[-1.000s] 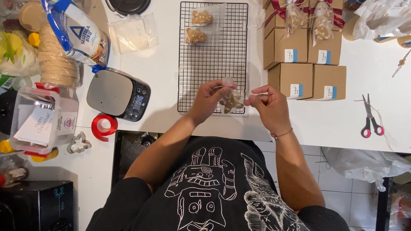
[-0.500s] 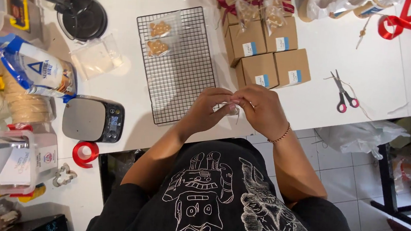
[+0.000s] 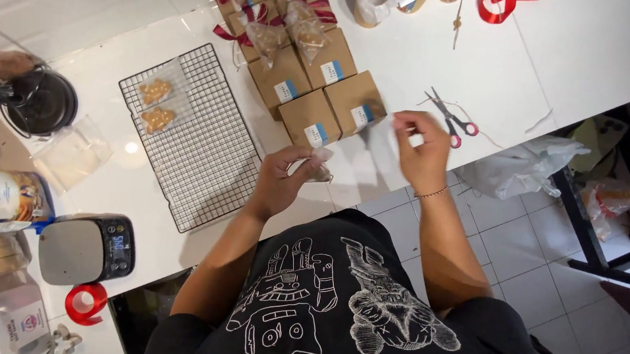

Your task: The person places gingerbread cookies into clear plastic bags on a wire rack, ties each bag with a string, and trims the excess string with scissors. They then attach a small card to the tied bag and place the finished package into a cardboard box.

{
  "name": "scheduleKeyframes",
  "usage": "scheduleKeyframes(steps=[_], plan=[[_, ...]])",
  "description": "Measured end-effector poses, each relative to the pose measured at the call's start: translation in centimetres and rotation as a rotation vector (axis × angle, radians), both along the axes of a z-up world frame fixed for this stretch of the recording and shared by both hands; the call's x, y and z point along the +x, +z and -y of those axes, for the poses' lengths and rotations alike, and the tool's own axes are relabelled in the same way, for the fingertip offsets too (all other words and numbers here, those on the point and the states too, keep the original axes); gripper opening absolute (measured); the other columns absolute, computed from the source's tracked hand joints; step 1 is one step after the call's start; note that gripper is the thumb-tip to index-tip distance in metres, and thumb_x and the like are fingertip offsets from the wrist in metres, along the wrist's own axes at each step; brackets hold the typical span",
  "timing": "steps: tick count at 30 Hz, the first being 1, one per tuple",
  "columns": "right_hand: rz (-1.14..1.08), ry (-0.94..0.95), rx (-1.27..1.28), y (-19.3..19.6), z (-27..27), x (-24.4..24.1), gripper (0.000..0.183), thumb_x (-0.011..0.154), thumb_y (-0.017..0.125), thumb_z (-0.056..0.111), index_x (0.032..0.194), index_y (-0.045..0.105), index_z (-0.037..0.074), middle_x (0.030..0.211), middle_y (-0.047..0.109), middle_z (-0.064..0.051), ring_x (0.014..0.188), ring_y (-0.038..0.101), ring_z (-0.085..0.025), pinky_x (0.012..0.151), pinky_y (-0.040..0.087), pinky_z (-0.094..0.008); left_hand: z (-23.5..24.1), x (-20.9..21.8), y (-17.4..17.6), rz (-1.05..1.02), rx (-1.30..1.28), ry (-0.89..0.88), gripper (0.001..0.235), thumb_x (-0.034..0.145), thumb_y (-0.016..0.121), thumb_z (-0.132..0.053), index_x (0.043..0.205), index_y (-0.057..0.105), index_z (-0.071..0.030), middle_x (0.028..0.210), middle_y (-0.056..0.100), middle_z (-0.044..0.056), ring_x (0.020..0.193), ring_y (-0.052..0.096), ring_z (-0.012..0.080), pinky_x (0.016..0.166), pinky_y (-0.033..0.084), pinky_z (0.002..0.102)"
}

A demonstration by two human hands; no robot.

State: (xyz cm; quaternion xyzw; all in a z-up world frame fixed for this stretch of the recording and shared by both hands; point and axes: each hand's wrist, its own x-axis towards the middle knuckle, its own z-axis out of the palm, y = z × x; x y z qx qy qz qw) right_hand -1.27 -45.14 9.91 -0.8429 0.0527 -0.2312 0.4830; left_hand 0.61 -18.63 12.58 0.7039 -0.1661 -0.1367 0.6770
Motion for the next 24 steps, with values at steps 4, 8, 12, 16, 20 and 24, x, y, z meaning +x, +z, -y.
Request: scheduleKeyframes(steps=[4,8,12,16,20,24], plan=[[-0.063,-0.229,-0.701,-11.1,12.9,-1.7,0.019,0.087,0.075,-0.008,0.1,0.078,0.005,0.09,0.071,-0.012,0.082,0.067,-0.032,0.078,0.054,-0.038,1.9,0.3,0.2,-0.085,-0.031,0.074,0.015,0.098,0.07,-0.013,0.105,0.078,-0.001,0.104,0.077,0.021,0.1,0.073,0.0343,0.098,0.053,0.047],[-0.608,-0.244,-0.689,-15.0,16.4,-2.6,0.022,0.102,0.068,0.01,0.123,0.075,0.01,0.127,0.065,-0.01,0.119,0.06,-0.031,0.101,0.052,-0.044,2.8,0.1,-1.2,-0.129,-0.087,0.205,0.015,0.098,0.072,-0.017,0.105,0.079,-0.005,0.099,0.078,0.016,0.096,0.073,0.0251,0.095,0.055,0.041],[-0.622,-0.238,-0.757,-19.1,19.3,-2.9,0.026,0.098,0.074,0.014,0.125,0.072,0.012,0.129,0.058,-0.009,0.121,0.056,-0.032,0.097,0.055,-0.046,2.3,-1.2,-2.6,-0.159,-0.188,0.369,0.014,0.097,0.075,-0.017,0.106,0.079,-0.007,0.097,0.078,0.01,0.096,0.071,0.0167,0.092,0.056,0.039],[-0.471,-0.229,-1.062,-22.2,22.8,-1.1,0.037,0.082,0.092,0.024,0.109,0.073,0.007,0.094,0.069,-0.011,0.09,0.068,-0.029,0.08,0.055,-0.037,0.5,-1.9,-4.7,-0.092,-0.238,0.545,0.014,0.095,0.074,-0.011,0.108,0.078,-0.004,0.099,0.078,0.014,0.1,0.072,0.0202,0.092,0.057,0.041],[-0.912,-0.141,-0.934,-16.6,20.8,0.4,0.03,0.099,0.059,0.018,0.127,0.067,0.012,0.105,0.065,-0.02,0.087,0.068,-0.045,0.073,0.057,-0.052,-1.6,-2.9,-5.8,-0.145,-0.122,0.64,0.02,0.092,0.075,-0.021,0.106,0.08,-0.009,0.102,0.08,0.004,0.087,0.073,0.0108,0.075,0.058,0.021],[-1.221,0.012,-0.789,-15.3,24.1,3.1,0.042,0.096,0.059,0.018,0.136,0.071,0.015,0.115,0.078,-0.019,0.105,0.07,-0.043,0.086,0.057,-0.049,-2.7,-3.5,-5.4,-0.212,-0.113,0.767,0.027,0.086,0.078,-0.023,0.108,0.08,-0.007,0.104,0.08,0.01,0.088,0.072,0.0137,0.073,0.058,0.023]])
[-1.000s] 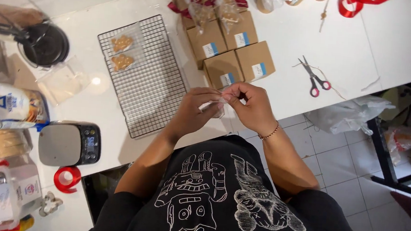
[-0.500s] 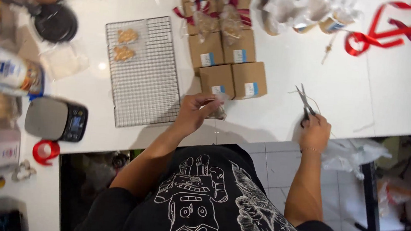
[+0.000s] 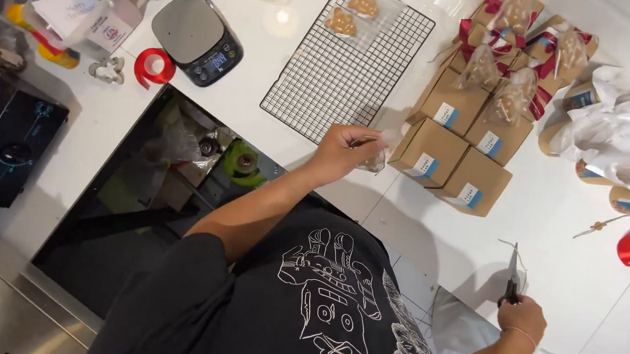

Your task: The person places gingerbread cookies into clear plastic bags on a wire rack, ties each bag with a string, and trims the excess string with scissors. They then attach a small card to the tied bag and place the finished package into a cardboard box.

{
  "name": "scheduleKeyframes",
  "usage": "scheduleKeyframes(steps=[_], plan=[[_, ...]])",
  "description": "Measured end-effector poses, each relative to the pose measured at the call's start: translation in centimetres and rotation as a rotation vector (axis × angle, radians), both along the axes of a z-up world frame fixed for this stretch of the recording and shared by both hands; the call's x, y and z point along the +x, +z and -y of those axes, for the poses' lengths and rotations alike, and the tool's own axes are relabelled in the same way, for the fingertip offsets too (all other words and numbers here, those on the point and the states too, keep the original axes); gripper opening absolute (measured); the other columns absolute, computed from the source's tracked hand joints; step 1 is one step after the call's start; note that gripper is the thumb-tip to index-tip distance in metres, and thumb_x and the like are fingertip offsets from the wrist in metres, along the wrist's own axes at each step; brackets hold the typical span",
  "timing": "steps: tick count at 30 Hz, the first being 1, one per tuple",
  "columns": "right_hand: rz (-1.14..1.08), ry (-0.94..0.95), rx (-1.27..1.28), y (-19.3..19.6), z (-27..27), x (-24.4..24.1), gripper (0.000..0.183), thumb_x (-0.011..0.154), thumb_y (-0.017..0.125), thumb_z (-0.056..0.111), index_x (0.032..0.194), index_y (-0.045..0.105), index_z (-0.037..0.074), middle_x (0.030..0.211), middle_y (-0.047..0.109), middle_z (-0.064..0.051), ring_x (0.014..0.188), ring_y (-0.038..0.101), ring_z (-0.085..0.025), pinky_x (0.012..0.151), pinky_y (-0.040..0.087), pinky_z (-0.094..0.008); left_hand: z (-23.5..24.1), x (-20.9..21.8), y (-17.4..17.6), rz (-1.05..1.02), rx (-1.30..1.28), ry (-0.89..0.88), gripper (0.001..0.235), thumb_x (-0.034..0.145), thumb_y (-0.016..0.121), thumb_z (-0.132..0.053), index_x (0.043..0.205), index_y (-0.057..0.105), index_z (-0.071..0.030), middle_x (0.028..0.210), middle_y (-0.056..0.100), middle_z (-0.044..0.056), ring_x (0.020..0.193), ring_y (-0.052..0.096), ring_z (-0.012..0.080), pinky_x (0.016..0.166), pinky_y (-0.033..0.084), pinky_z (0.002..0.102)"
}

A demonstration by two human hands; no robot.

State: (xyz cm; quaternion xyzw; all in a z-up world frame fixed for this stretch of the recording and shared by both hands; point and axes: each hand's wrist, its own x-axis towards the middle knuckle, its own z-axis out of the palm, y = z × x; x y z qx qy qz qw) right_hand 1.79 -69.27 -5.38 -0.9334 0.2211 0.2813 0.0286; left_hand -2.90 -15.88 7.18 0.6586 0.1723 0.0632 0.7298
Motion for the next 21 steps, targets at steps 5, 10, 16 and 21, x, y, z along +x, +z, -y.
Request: scheduleKeyframes(steps=[5,10,16,21], plan=[[0.13,-0.477,0.665,8.1,-2.3,-0.6,0.033,0.093,0.072,0.012,0.12,0.067,-0.007,0.097,0.07,-0.019,0.087,0.07,-0.027,0.079,0.055,-0.031,0.2,-0.4,2.7,0.004,-0.21,0.105,0.019,0.09,0.075,-0.012,0.106,0.077,0.0,0.079,0.076,0.009,0.063,0.071,0.0155,0.053,0.069,0.034],[0.32,-1.026,1.504,5.3,-2.2,-2.5,0.047,0.08,0.079,0.046,0.107,0.063,0.01,0.098,0.067,0.003,0.073,0.052,-0.011,0.061,0.044,-0.018,0.6,0.3,2.8,-0.06,-0.158,0.129,0.025,0.086,0.079,-0.018,0.105,0.079,-0.004,0.093,0.081,0.009,0.078,0.076,0.0158,0.062,0.067,0.028],[0.049,-0.946,2.086,0.5,-5.4,-5.8,0.06,0.081,0.069,0.046,0.116,0.064,-0.002,0.093,0.061,-0.017,0.106,0.062,-0.044,0.082,0.057,-0.05,2.1,2.2,3.1,0.014,-0.132,0.044,0.018,0.087,0.079,-0.012,0.104,0.08,-0.005,0.094,0.081,0.008,0.087,0.077,0.0154,0.079,0.062,0.024],[0.247,-0.675,1.891,4.9,-13.1,-6.6,0.06,0.088,0.067,0.055,0.121,0.064,0.005,0.083,0.067,-0.012,0.101,0.074,-0.039,0.091,0.06,-0.053,3.4,3.7,3.6,0.054,-0.131,-0.113,0.017,0.09,0.081,-0.014,0.104,0.08,-0.004,0.088,0.078,0.012,0.08,0.068,0.0103,0.078,0.058,0.027]])
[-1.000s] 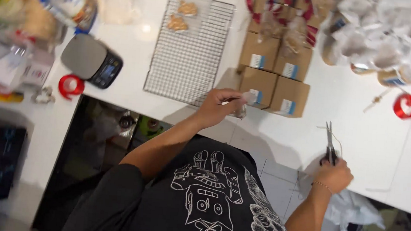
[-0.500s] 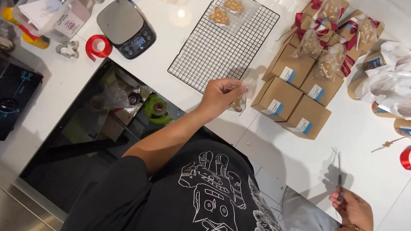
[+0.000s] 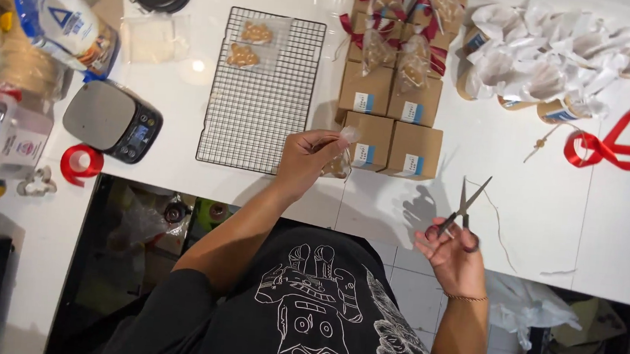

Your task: The person places gingerbread cookies into clear plastic bags on a wire rack, ties each bag with a string, and trims the excess string with scissors. They then attach a small card to the tied bag and place the finished package into a cardboard box.

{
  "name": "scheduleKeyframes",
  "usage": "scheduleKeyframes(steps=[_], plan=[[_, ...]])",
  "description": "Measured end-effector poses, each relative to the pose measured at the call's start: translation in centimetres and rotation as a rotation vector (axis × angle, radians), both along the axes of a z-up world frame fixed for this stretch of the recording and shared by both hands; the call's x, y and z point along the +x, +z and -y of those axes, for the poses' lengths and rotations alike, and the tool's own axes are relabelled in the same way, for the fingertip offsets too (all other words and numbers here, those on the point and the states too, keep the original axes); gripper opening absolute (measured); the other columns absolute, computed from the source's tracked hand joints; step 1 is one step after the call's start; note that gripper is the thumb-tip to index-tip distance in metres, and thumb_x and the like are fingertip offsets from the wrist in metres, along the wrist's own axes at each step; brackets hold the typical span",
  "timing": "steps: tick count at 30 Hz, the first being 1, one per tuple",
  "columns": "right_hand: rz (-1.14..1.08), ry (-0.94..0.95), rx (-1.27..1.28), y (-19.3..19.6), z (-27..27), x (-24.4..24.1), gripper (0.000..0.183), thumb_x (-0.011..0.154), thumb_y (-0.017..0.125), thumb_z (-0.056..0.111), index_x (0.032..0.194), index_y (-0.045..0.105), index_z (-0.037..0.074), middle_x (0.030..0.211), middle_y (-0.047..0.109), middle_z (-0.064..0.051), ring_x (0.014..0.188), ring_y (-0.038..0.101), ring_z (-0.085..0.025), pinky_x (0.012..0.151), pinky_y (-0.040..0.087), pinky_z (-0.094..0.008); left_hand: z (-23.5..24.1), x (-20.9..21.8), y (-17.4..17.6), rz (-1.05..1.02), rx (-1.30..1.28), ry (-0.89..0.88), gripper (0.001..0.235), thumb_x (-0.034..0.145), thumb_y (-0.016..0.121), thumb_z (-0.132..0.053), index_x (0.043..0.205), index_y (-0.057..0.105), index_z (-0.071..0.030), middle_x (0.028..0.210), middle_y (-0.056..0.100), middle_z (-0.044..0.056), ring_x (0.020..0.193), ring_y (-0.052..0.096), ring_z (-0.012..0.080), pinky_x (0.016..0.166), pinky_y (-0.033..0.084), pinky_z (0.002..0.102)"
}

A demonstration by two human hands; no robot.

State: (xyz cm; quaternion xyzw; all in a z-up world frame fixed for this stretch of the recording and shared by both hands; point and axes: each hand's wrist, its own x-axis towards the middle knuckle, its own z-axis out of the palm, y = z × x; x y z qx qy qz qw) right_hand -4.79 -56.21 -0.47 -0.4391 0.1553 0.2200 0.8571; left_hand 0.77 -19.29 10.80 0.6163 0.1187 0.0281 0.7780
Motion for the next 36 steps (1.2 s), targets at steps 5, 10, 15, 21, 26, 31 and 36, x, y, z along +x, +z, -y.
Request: scheduleKeyframes(steps=[5,10,15,21,26,31,36], plan=[[0.322,0.162,-0.595,9.9,-4.6,0.0,0.046,0.077,0.082,0.018,0.114,0.068,-0.006,0.083,0.061,-0.014,0.103,0.068,-0.035,0.098,0.053,-0.049,2.3,1.3,1.1,0.039,0.058,-0.196,0.012,0.09,0.079,-0.01,0.101,0.081,-0.006,0.083,0.077,0.01,0.078,0.067,0.0112,0.079,0.057,0.029],[0.431,0.22,-0.775,12.5,-4.3,0.4,0.044,0.068,0.091,0.01,0.107,0.075,-0.002,0.069,0.06,-0.01,0.083,0.064,-0.027,0.086,0.052,-0.043,5.7,2.8,0.6,0.042,0.133,-0.403,0.016,0.091,0.076,-0.009,0.105,0.078,-0.002,0.091,0.076,0.013,0.089,0.068,0.0165,0.087,0.056,0.034],[0.424,0.126,-0.761,12.8,-2.5,-0.7,0.043,0.07,0.09,0.006,0.11,0.078,0.0,0.062,0.061,-0.007,0.072,0.06,-0.02,0.075,0.051,-0.036,10.4,3.9,0.7,0.082,0.113,-0.571,0.017,0.092,0.074,-0.011,0.106,0.079,-0.003,0.094,0.077,0.018,0.09,0.071,0.0226,0.089,0.056,0.038],[0.362,-0.027,-0.744,12.6,0.1,-4.0,0.037,0.075,0.085,-0.001,0.111,0.077,-0.004,0.058,0.058,-0.008,0.067,0.053,-0.016,0.067,0.046,-0.031,15.7,4.6,0.7,0.084,0.114,-0.797,0.025,0.089,0.074,-0.021,0.105,0.078,-0.003,0.093,0.076,0.017,0.09,0.073,0.0222,0.087,0.058,0.036],[0.339,-0.168,-0.76,11.6,1.9,-7.0,0.038,0.075,0.085,-0.002,0.112,0.077,-0.003,0.058,0.056,-0.005,0.067,0.052,-0.013,0.066,0.046,-0.029,19.4,4.3,1.1,0.127,0.065,-0.91,0.02,0.089,0.073,-0.014,0.103,0.077,0.0,0.089,0.076,0.016,0.089,0.071,0.0169,0.087,0.057,0.035],[0.312,-0.269,-0.778,10.6,3.1,-9.6,0.04,0.075,0.085,-0.003,0.114,0.076,-0.005,0.057,0.055,-0.005,0.065,0.052,-0.011,0.065,0.046,-0.027,22.7,4.0,0.4,0.144,0.007,-0.998,0.016,0.088,0.072,-0.009,0.1,0.077,0.0,0.086,0.077,0.015,0.087,0.069,0.0129,0.084,0.058,0.034],[0.278,-0.347,-0.8,10.2,3.7,-10.8,0.034,0.075,0.086,-0.003,0.108,0.077,-0.006,0.053,0.054,-0.006,0.06,0.051,-0.011,0.061,0.043,-0.025,24.3,4.1,1.3,0.096,0.066,-1.102,0.018,0.085,0.07,-0.01,0.098,0.079,-0.001,0.085,0.077,0.017,0.084,0.07,0.015,0.081,0.058,0.035]])
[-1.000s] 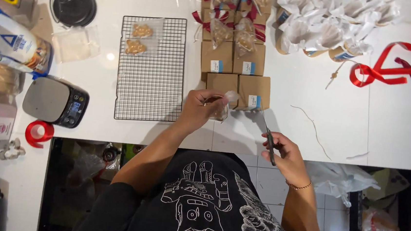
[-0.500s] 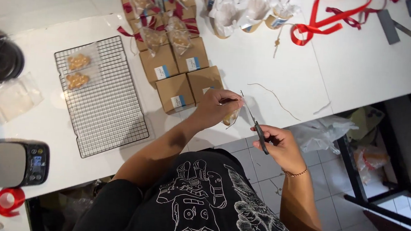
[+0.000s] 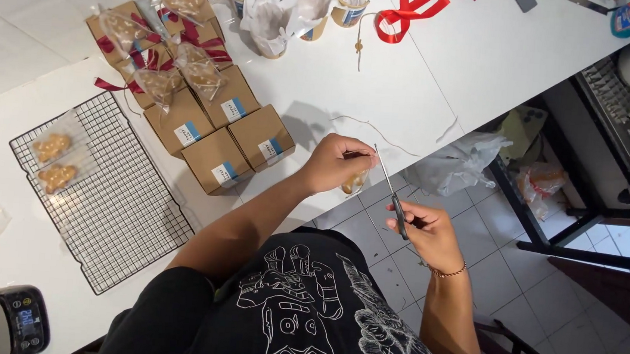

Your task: The person places gingerbread cookies into clear plastic bags on a wire rack, ties each bag with a string, and trims the excess string with scissors. They then attach a small card to the tied bag and place the finished package into a cardboard box.

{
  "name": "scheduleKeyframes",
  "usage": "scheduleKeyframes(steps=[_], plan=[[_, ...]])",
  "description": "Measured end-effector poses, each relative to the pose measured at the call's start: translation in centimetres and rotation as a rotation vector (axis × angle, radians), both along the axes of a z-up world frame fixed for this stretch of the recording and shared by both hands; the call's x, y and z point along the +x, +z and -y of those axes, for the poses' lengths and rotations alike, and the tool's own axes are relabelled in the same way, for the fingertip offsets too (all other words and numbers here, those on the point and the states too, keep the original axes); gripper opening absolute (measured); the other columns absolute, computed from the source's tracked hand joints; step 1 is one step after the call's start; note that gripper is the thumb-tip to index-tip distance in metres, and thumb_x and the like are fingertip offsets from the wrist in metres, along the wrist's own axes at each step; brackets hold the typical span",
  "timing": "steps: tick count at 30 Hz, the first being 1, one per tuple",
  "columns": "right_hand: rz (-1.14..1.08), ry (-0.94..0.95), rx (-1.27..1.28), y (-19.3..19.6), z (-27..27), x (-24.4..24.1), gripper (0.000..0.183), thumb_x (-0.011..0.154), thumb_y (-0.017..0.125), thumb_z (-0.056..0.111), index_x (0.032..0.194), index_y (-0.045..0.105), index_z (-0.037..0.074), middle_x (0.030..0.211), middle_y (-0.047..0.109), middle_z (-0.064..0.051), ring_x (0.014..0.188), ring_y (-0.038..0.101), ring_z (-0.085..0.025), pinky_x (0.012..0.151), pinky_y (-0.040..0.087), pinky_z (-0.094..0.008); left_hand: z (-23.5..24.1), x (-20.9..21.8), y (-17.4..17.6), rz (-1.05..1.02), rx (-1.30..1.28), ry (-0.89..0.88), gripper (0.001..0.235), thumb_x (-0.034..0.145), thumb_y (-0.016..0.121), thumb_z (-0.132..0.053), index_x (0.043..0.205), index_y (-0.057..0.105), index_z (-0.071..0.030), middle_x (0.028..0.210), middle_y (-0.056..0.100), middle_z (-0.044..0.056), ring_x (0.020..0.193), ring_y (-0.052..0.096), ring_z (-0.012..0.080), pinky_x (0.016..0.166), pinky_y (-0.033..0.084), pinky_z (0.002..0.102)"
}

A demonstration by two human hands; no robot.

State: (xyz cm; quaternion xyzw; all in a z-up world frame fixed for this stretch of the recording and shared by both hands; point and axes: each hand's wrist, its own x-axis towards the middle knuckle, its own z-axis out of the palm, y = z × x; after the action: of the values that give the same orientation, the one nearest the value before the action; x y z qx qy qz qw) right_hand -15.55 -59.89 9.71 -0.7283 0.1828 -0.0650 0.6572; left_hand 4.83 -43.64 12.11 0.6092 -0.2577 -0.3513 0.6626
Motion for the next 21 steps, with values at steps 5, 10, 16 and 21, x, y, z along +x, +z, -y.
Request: scheduleKeyframes(steps=[5,10,16,21], plan=[[-0.004,-0.047,-0.007,-0.4,0.0,0.2,0.03,0.079,0.084,0.0,0.108,0.077,-0.005,0.053,0.057,-0.006,0.061,0.051,-0.01,0.062,0.044,-0.025,-0.1,0.3,-0.3,-0.015,-0.002,-0.017,0.019,0.086,0.069,-0.01,0.1,0.079,-0.001,0.084,0.076,0.018,0.084,0.068,0.0143,0.08,0.057,0.035],[-0.093,-0.063,-0.121,-1.0,0.2,2.0,0.025,0.093,0.077,0.011,0.11,0.071,-0.005,0.065,0.069,-0.015,0.068,0.068,-0.022,0.071,0.053,-0.033,-2.9,1.7,-1.8,0.008,-0.036,0.092,0.014,0.087,0.072,-0.012,0.098,0.078,-0.006,0.083,0.075,0.01,0.084,0.067,0.0101,0.077,0.057,0.028],[-0.638,0.056,-0.739,-6.1,0.8,5.0,0.031,0.085,0.075,0.027,0.11,0.073,0.008,0.083,0.076,-0.011,0.086,0.074,-0.036,0.077,0.055,-0.045,-12.0,8.4,-3.6,0.082,0.075,0.433,0.017,0.091,0.073,-0.019,0.105,0.078,-0.01,0.097,0.076,0.014,0.091,0.073,0.0207,0.079,0.059,0.034],[-0.79,0.132,-0.859,-8.3,-0.1,8.7,0.054,0.087,0.075,0.04,0.123,0.07,0.001,0.097,0.077,-0.023,0.095,0.075,-0.042,0.077,0.06,-0.05,-21.2,12.7,-6.0,0.053,0.169,0.92,0.013,0.097,0.07,-0.017,0.103,0.074,-0.006,0.069,0.062,0.005,0.058,0.054,0.0085,0.059,0.047,0.027]])
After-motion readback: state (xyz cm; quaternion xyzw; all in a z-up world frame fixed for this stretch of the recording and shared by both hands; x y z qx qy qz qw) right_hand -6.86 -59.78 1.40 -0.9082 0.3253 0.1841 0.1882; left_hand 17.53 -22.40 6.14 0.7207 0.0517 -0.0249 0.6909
